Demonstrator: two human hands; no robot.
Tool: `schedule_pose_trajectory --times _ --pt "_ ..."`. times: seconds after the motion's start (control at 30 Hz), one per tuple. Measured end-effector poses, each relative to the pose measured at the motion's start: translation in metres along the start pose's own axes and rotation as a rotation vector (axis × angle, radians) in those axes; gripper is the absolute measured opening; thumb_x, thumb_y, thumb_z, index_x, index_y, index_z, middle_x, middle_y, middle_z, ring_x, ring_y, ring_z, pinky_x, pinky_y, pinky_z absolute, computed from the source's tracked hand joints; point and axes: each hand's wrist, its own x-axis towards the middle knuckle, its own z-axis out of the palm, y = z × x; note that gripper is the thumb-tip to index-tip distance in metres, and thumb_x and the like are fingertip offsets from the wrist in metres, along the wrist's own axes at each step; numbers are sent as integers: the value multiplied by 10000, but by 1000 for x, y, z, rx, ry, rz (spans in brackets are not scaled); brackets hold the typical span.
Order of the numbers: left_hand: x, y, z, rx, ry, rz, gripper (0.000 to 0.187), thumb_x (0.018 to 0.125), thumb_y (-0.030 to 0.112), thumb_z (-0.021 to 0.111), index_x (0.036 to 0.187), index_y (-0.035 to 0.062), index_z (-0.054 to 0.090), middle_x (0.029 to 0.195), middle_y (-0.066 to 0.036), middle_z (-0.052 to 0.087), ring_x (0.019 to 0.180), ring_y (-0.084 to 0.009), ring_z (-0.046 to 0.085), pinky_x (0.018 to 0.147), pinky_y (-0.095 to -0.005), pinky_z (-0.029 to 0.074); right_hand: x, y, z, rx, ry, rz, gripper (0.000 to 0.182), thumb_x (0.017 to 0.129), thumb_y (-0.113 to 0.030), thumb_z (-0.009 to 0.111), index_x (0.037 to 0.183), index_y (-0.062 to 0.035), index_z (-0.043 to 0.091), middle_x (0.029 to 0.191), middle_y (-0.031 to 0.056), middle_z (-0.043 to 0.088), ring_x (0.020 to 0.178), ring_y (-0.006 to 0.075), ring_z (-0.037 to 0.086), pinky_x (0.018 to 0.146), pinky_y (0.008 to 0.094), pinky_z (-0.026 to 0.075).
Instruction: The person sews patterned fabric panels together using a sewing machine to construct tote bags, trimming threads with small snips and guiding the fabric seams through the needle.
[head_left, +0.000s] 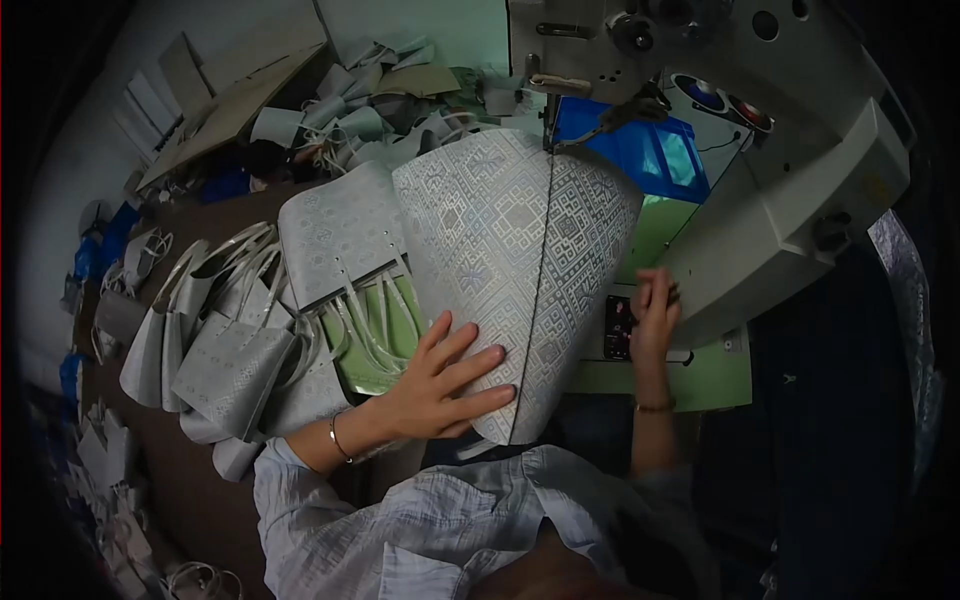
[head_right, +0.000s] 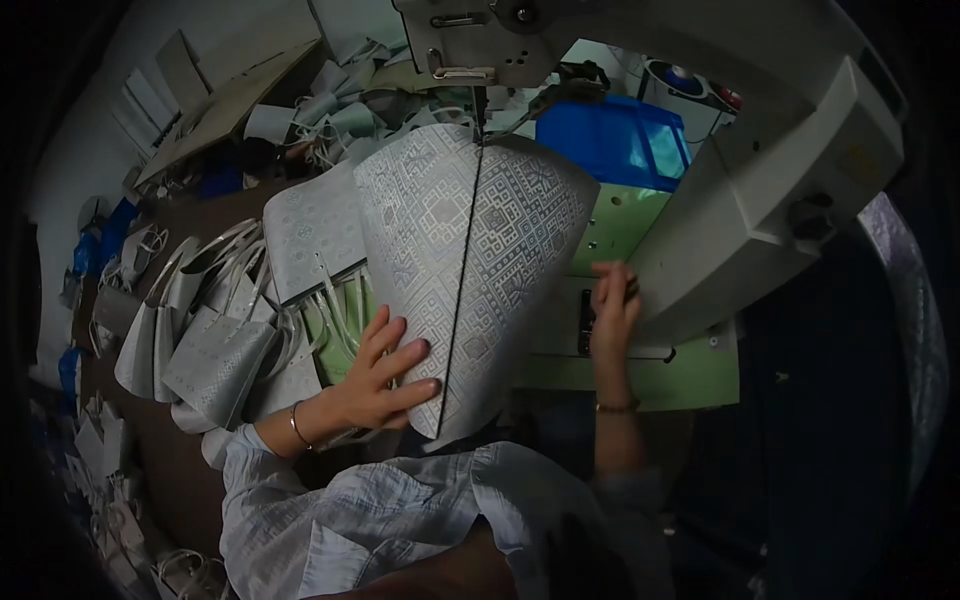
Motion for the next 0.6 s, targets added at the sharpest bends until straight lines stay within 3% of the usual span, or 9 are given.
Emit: schedule_pose_trajectory --times 0.03,0.1,0.17,0.2,0.27,0.4,0.47,0.6 --pt "-2 0 3 -44 45 -8 488 849 143 574 1324 246 523 1495 -127 337 1409 -389 234 1123 -625 170 -34 -2 2 -28 -21 -69 372 944 -346 587 1117 -17 587 795 7 450 658 39 381 493 214 244" --pt "-13 -3 14 -76 74 -14 493 842 213 610 1320 267 503 1501 -178 292 1398 -446 208 1099 -652 193 -86 -20 25 -230 -179 -548 485 818 -363 736 1138 -34 578 838 23 475 696 95 440 535 220 324" --pt "-11 0 20 -104 108 -23 516 833 212 625 1327 271 491 1506 -176 280 1401 -440 203 1097 -657 193 -122 -41 37 -449 -332 -689 586 701 -311 831 1164 -66 568 953 74 466 749 180 487 606 252 398" --pt "-9 1 22 -122 139 -25 540 824 211 639 1335 276 479 1511 -175 268 1405 -434 198 1095 -662 193 -129 -35 47 -455 -339 -683 586 701 -311 831 1164 -66 568 953 74 466 749 180 487 606 252 398" --pt "-7 3 21 -109 148 -17 541 815 214 669 1322 293 496 1504 -146 295 1405 -418 210 1096 -662 194 -140 -17 60 -535 -121 -888 567 710 -184 810 1211 -111 555 1067 118 430 792 237 509 675 290 442" --pt "6 6 -6 -99 115 94 529 782 240 752 1262 347 559 1460 -33 401 1387 -362 297 1103 -654 212 -142 -13 50 -643 -96 -880 522 721 -75 765 1202 -145 575 1080 112 395 766 209 497 635 281 431" --pt "2 4 -16 -136 151 88 508 778 261 759 1240 362 576 1437 -4 431 1370 -351 335 1100 -655 228 -147 -24 45 -595 -197 -988 498 727 14 717 1177 -162 597 1035 90 397 730 170 470 590 266 408" --pt "3 2 -22 -158 204 139 456 801 298 746 1228 346 593 1360 15 517 1313 -308 433 1085 -647 286 -143 -60 46 -575 -340 -979 459 725 37 708 1128 -166 624 1005 70 387 688 135 438 550 253 381"
